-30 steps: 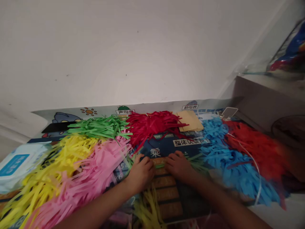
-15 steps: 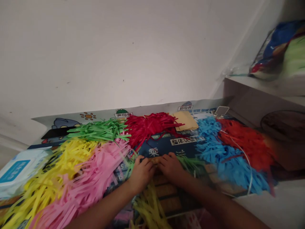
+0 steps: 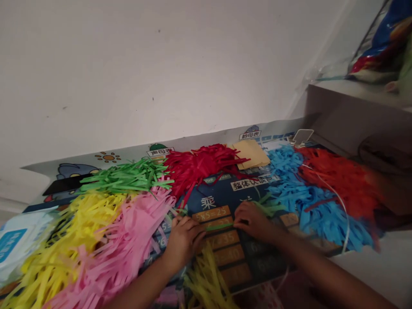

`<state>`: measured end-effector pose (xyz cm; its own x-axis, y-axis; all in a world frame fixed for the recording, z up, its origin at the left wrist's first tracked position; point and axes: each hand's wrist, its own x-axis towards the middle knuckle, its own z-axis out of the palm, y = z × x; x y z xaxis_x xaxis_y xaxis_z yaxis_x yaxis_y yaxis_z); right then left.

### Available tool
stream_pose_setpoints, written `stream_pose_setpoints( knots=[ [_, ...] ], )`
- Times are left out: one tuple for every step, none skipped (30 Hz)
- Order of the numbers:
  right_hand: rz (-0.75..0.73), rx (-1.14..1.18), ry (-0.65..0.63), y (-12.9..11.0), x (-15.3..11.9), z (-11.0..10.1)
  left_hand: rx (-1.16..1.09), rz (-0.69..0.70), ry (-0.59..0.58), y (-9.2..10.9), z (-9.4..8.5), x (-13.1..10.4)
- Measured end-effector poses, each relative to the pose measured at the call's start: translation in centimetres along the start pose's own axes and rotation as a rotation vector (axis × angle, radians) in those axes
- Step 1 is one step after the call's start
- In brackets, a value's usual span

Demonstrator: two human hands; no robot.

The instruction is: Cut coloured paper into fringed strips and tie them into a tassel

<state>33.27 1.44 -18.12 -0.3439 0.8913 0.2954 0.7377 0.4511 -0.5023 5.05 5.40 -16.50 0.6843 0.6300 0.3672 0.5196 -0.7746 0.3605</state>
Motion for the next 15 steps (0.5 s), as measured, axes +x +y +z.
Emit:
stream_pose_setpoints(
  knots=[
    [0.011,0.017,-0.01,0.0,0.0,-0.1,0.006,-0.016,0.003,0.1,0.0,0.1],
    [0.028,0.031,-0.016,0.0,0.0,-0.2,0.019,-0.034,0.003,0.2,0.1,0.2],
    [0.05,0.042,-0.019,-0.1,0.0,-0.2,0.037,-0.051,0.0,0.4,0.2,0.3],
    [0.078,0.045,-0.023,-0.2,0.1,-0.2,0.057,-0.07,-0.01,0.5,0.2,0.5],
    [0.109,0.034,-0.033,-0.4,0.2,-0.3,0.079,-0.09,-0.024,0.7,0.3,0.8],
    [0.14,0.012,-0.048,-0.6,0.4,-0.3,0.101,-0.111,-0.044,0.8,0.3,1.0],
    [0.167,-0.015,-0.066,-0.8,0.6,-0.3,0.124,-0.13,-0.068,0.9,0.4,1.3],
    [0.188,-0.042,-0.085,-1.0,0.9,-0.4,0.146,-0.147,-0.097,1.1,0.4,1.5],
    [0.204,-0.064,-0.1,-1.3,1.1,-0.5,0.168,-0.161,-0.124,1.1,0.4,1.8],
    [0.218,-0.078,-0.108,-1.6,1.3,-0.6,0.192,-0.168,-0.146,1.2,0.4,1.9],
    [0.216,-0.091,-0.114,-1.9,1.5,-0.7,0.217,-0.158,-0.164,1.2,0.3,2.0],
    [0.188,-0.109,-0.119,-2.1,1.6,-0.8,0.241,-0.122,-0.181,1.1,0.3,2.0],
    [0.134,-0.14,-0.125,-2.3,1.6,-0.9,0.259,-0.06,-0.192,1.1,0.3,1.9],
    [0.058,-0.183,-0.126,-2.5,1.5,-0.9,0.27,0.02,-0.201,1.1,0.4,1.9],
    [-0.03,-0.233,-0.123,-2.7,1.4,-0.9,0.272,0.105,-0.211,1.1,0.5,1.8]
  ],
)
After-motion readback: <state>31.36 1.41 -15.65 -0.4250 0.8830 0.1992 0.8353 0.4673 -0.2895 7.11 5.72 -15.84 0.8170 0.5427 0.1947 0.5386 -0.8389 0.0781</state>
